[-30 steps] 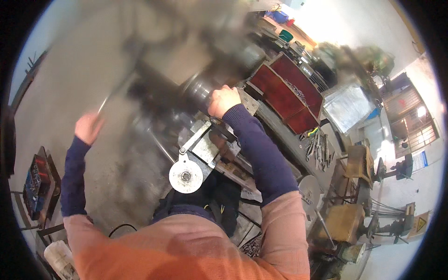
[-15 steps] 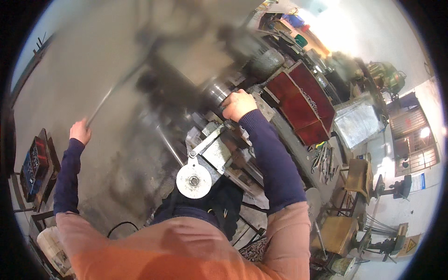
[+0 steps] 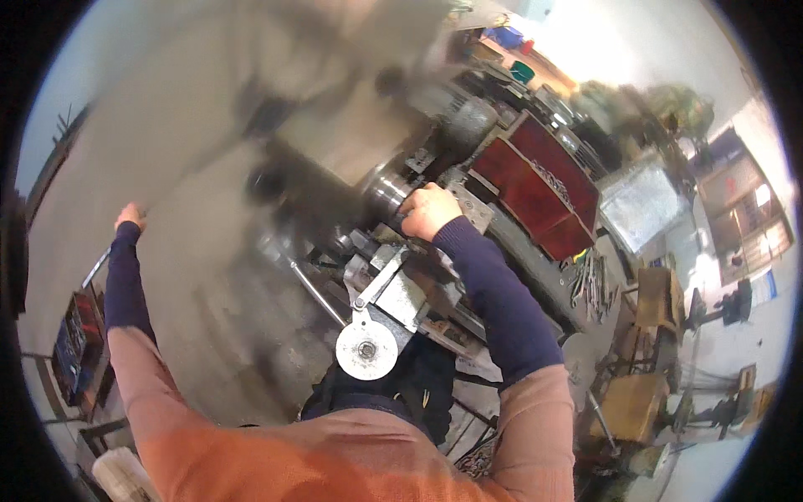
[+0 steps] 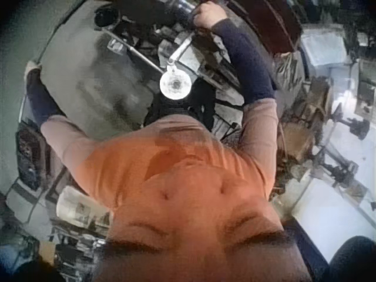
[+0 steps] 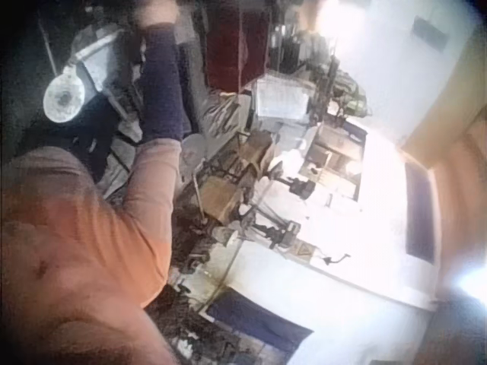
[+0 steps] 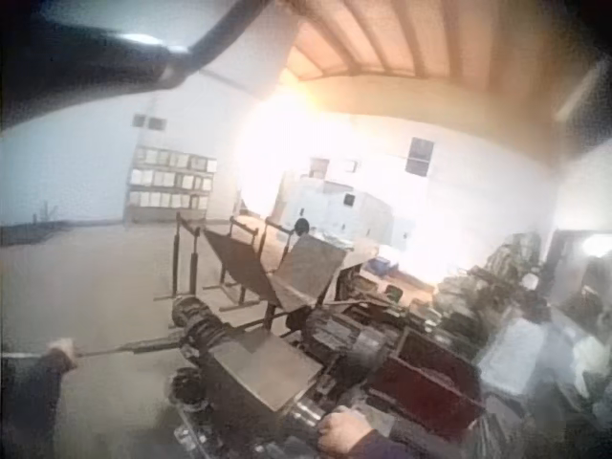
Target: The person operates a metal lathe, repeatedly loading small cylindrical metal pieces into the chuck, adjusting the machine controls, and removing finished pieces. The person places the finished pieces into a nearby container.
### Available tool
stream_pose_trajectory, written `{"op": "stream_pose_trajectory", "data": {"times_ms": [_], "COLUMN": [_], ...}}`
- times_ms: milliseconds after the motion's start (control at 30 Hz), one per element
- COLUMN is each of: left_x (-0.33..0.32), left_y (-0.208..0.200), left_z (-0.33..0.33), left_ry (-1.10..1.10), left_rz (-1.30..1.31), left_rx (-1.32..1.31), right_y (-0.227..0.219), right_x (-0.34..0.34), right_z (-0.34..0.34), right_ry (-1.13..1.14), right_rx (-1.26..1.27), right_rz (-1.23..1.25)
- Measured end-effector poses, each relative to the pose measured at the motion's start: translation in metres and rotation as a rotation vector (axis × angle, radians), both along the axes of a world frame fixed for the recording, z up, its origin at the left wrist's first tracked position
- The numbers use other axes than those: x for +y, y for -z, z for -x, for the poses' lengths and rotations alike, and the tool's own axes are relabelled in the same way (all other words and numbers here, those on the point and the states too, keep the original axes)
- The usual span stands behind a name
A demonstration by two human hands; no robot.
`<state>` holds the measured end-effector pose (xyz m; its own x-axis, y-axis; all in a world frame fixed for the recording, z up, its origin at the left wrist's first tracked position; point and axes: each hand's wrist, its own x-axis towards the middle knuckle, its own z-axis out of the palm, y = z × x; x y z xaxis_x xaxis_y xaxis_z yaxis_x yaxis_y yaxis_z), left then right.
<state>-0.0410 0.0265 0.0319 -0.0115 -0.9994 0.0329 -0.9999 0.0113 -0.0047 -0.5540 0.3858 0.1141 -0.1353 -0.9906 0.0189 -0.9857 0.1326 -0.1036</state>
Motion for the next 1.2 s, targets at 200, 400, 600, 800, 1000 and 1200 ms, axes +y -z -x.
{"op": "stream_pose_trajectory", "data": {"times_ms": [200, 400, 600, 800, 1000, 1200], "left_x": [0.046, 0.080, 0.074, 0.090, 0.083, 0.104], "left_y": [0.092, 0.251, 0.181, 0.163, 0.157, 0.159], "left_z": [0.099, 0.170, 0.207, 0.190, 0.151, 0.196], "left_ry": [0.547, 0.545, 0.794, 0.641, 0.209, 0.229], "left_rz": [0.288, -0.212, -0.034, -0.118, -0.472, -0.345], "left_rx": [0.799, 0.273, -0.213, -0.012, 1.277, 1.321], "right_y": [-0.041, -0.054, -0.003, 0.083, 0.117, 0.126], "right_x": [0.081, 0.260, 0.416, 0.591, 0.668, 0.694], "right_z": [-0.010, -0.006, 0.015, 0.084, 0.129, 0.124], "right_ry": [-0.164, 0.216, 0.815, 1.265, 1.557, 1.605], "right_rx": [0.004, -0.070, -0.119, 0.094, -0.005, 0.142], "right_rz": [0.519, 0.503, 0.446, 0.192, -0.336, -0.542]}}
